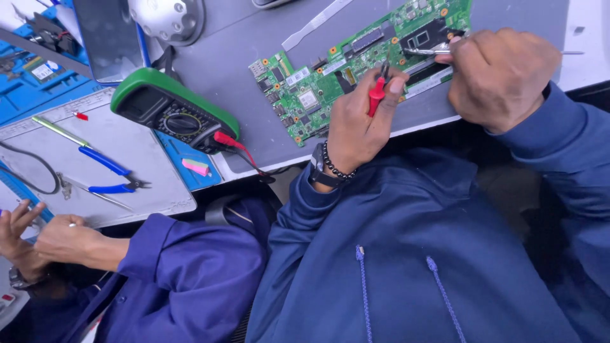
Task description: Repairing a laptop motherboard by using tweezers and a probe to manipulate small components
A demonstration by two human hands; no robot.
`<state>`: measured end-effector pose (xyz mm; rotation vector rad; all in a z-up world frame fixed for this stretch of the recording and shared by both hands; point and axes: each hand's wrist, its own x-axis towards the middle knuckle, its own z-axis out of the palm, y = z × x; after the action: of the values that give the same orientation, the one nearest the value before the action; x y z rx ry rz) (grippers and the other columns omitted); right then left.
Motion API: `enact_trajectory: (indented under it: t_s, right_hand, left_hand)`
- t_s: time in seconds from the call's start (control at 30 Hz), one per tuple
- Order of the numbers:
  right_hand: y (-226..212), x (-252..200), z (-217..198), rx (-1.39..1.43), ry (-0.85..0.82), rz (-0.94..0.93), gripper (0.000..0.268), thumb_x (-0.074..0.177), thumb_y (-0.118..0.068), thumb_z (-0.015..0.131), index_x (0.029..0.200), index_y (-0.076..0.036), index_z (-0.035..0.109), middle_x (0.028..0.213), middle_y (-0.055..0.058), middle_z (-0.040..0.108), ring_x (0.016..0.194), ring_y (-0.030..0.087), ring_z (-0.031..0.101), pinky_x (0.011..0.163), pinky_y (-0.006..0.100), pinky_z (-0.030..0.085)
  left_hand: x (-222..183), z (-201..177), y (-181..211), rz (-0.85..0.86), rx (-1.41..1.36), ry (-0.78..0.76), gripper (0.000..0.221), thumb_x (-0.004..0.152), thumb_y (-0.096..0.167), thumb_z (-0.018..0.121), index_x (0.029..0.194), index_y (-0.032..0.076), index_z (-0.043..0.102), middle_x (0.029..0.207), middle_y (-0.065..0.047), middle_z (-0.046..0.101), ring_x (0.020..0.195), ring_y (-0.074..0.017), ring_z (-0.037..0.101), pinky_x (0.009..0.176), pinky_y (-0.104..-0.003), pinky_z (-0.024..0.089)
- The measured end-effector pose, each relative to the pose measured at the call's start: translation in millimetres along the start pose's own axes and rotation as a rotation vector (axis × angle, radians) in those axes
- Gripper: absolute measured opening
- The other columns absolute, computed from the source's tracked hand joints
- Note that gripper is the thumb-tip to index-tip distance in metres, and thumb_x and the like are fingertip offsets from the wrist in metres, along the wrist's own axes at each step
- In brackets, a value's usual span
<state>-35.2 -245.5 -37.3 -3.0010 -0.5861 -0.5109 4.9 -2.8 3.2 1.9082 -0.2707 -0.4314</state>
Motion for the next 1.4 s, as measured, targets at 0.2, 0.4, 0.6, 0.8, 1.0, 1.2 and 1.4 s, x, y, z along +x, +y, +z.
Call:
enact_trajectory:
  t_s: [0.2, 0.4, 0.6, 0.8, 1.0, 1.2, 1.4]
  right_hand:
    - [-3.6, -0.3, 3.3, -0.018, -0.003, 0.029, 0.044, 0.125, -0.014, 0.080, 0.087, -0.013, 0.059, 0.081, 0.004, 0.057, 0.071, 0.027, 0.055, 0.064, 0.039, 0.034]
    - [-7.1, -7.7, 6.8, -0.010, 0.025, 0.026, 0.037, 0.129, -0.013, 0.080, 0.095, -0.011, 0.067, 0.087, 0.003, 0.061, 0.072, 0.024, 0.052, 0.067, 0.037, 0.035]
    - [-10.6, -5.1, 9.8, -0.059, 0.069, 0.063, 0.042, 0.127, -0.017, 0.082, 0.090, -0.014, 0.063, 0.083, 0.001, 0.058, 0.069, 0.022, 0.050, 0.063, 0.035, 0.034]
    - [-15.7, -2.7, 9.8, -0.072, 0.119, 0.083, 0.045, 0.129, -0.017, 0.079, 0.087, -0.013, 0.061, 0.084, -0.001, 0.062, 0.068, 0.019, 0.049, 0.061, 0.033, 0.035]
    - [-15.2, -7.3, 13.2, -0.142, 0.083, 0.111, 0.046, 0.131, -0.026, 0.074, 0.089, -0.017, 0.059, 0.084, -0.002, 0.057, 0.071, 0.019, 0.051, 0.062, 0.033, 0.035]
    - [-15.9, -4.1, 9.1, -0.141, 0.107, 0.109, 0.047, 0.132, -0.025, 0.072, 0.089, -0.017, 0.055, 0.084, -0.002, 0.056, 0.070, 0.018, 0.050, 0.062, 0.032, 0.035]
    - [-5.7, 6.2, -10.0, -0.143, -0.013, 0.010, 0.053, 0.139, -0.031, 0.073, 0.091, -0.017, 0.054, 0.086, 0.000, 0.052, 0.075, 0.020, 0.057, 0.065, 0.033, 0.043]
  left_hand:
    - [0.3, -2.4, 2.3, 0.010, -0.023, 0.000, 0.042, 0.108, 0.048, 0.037, 0.116, 0.016, 0.063, 0.080, 0.006, 0.063, 0.057, -0.0126, 0.056, 0.062, -0.029, 0.046]
    - [-4.1, 0.1, -0.6, 0.032, 0.008, 0.008, 0.042, 0.108, 0.051, 0.035, 0.112, 0.018, 0.061, 0.076, 0.006, 0.060, 0.054, -0.0162, 0.054, 0.058, -0.031, 0.044]
    - [-2.9, -0.5, 3.1, -0.022, 0.023, 0.004, 0.047, 0.106, 0.054, 0.034, 0.113, 0.019, 0.064, 0.076, 0.006, 0.063, 0.056, -0.0149, 0.058, 0.060, -0.030, 0.045]
    - [-3.4, 0.8, 4.2, 0.008, 0.008, 0.000, 0.048, 0.107, 0.052, 0.034, 0.113, 0.016, 0.065, 0.085, 0.004, 0.069, 0.060, -0.0132, 0.059, 0.062, -0.029, 0.046]
    - [-3.3, 2.3, 3.6, 0.050, 0.013, 0.018, 0.044, 0.109, 0.048, 0.037, 0.113, 0.014, 0.065, 0.098, 0.003, 0.071, 0.062, -0.0129, 0.057, 0.062, -0.029, 0.046]
    - [-4.8, 1.7, 8.2, 0.069, -0.002, 0.043, 0.046, 0.108, 0.050, 0.037, 0.110, 0.014, 0.066, 0.086, 0.004, 0.062, 0.062, -0.0118, 0.050, 0.062, -0.029, 0.041]
    - [-3.7, -1.3, 2.3, 0.050, 0.035, 0.079, 0.046, 0.106, 0.053, 0.036, 0.111, 0.019, 0.066, 0.093, 0.004, 0.071, 0.069, -0.0177, 0.067, 0.067, -0.032, 0.050]
